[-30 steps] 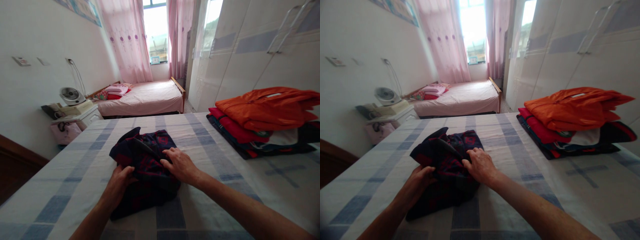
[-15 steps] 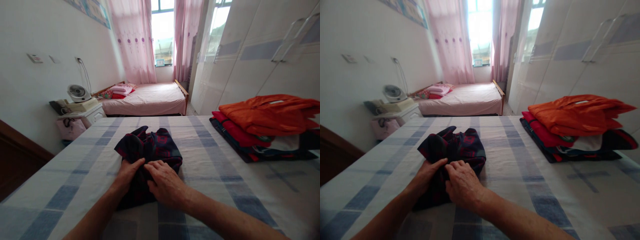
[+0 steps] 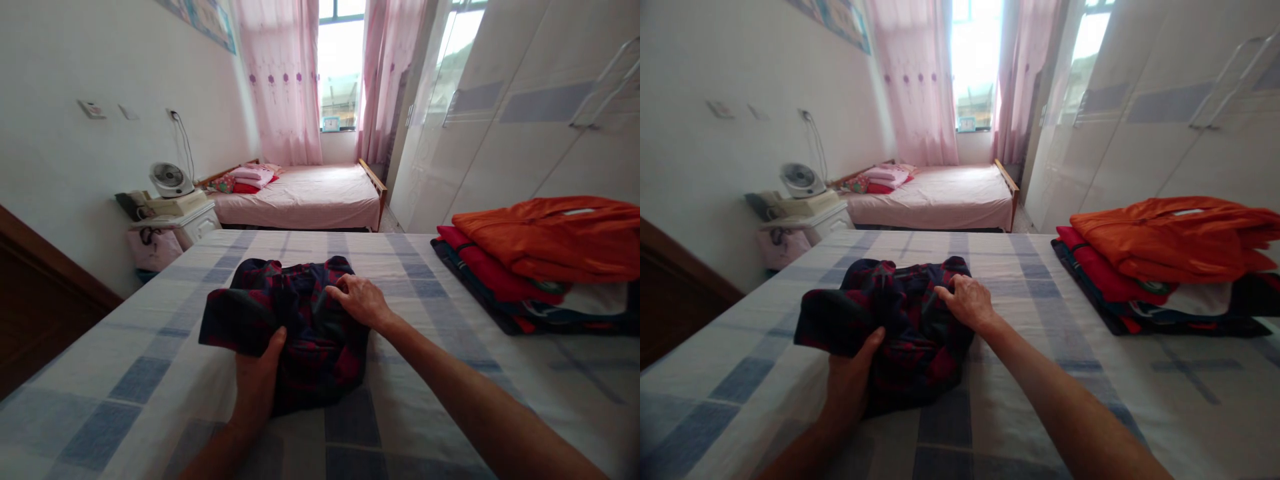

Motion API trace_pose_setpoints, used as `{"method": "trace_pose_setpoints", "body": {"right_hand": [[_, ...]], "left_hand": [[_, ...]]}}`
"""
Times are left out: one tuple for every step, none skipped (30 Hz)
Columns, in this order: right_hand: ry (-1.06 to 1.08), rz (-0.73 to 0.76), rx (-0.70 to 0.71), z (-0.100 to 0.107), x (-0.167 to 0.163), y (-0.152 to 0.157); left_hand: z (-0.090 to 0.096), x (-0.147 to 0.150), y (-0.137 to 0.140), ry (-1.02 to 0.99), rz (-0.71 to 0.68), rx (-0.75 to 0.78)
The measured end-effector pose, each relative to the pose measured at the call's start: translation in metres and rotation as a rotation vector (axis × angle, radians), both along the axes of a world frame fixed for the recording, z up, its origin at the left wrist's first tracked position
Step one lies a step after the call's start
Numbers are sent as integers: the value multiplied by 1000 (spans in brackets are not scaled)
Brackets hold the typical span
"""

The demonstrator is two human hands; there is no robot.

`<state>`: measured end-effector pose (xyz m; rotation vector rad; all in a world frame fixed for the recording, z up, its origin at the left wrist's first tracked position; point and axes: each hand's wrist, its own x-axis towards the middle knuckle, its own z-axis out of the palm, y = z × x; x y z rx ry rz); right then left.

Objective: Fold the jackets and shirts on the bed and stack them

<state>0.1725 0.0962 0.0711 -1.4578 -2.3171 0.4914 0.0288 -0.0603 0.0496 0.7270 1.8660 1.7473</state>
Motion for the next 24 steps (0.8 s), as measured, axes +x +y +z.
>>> {"method": "trace_pose_setpoints", "body": {"right_hand": [[-10,-24,-1,-3,-6,2],[-5,-43,-7,-5,-11,5],[10,-53,-20,-7,-13,9],[33,-58,-37,-8,-14,13],[60,-61,-55,-9,-12,18],[90,-67,-69,-9,-8,22],[129,-76,-83,-9,-1,27],[172,-86,-100,-9,6,30],[218,-99,-121,-9,14,33],[263,-114,-147,-10,23,36],[304,-130,-176,-11,31,38],[340,-146,-208,-13,39,40],[369,-160,-238,-16,46,42],[391,-173,-262,-20,51,43],[407,-182,-282,-23,54,45],[416,-185,-297,-25,56,46],[419,-184,-303,-27,57,47],[417,-180,-298,-26,55,47],[410,-172,-282,-25,53,46],[406,-169,-256,-21,49,44],[394,-165,-207,-16,44,42],[369,-154,-137,-10,39,39],[330,-132,-53,-4,32,36],[274,-100,32,2,25,32]], "left_hand": [[-2,1,-2,13,11,4],[-3,1,-4,19,16,7],[-5,1,-5,20,19,11],[-6,1,-6,19,18,12],[-7,0,-7,20,14,11],[-7,-1,-8,23,3,5],[-8,-2,-8,26,-3,-3],[-8,-3,-8,26,-7,-14],[-8,-4,-7,23,-7,-27],[-9,-4,-7,20,-7,-40],[-9,-4,-6,16,-8,-45],[-10,-4,-6,10,-8,-41],[-10,-4,-5,5,-10,-30],[-11,-4,-5,0,-15,-17],[-11,-4,-5,-4,-18,-6],[-11,-4,-5,-8,-24,0],[-10,-4,-6,-10,-27,-4],[-9,-4,-6,-9,-24,-13],[-8,-3,-6,-5,-17,-30],[-6,-2,-7,2,-6,-47],[-5,-2,-7,11,6,-61],[-3,-1,-7,23,17,-70],[-3,0,-6,36,27,-75],[-2,1,-6,47,30,-76]]}}
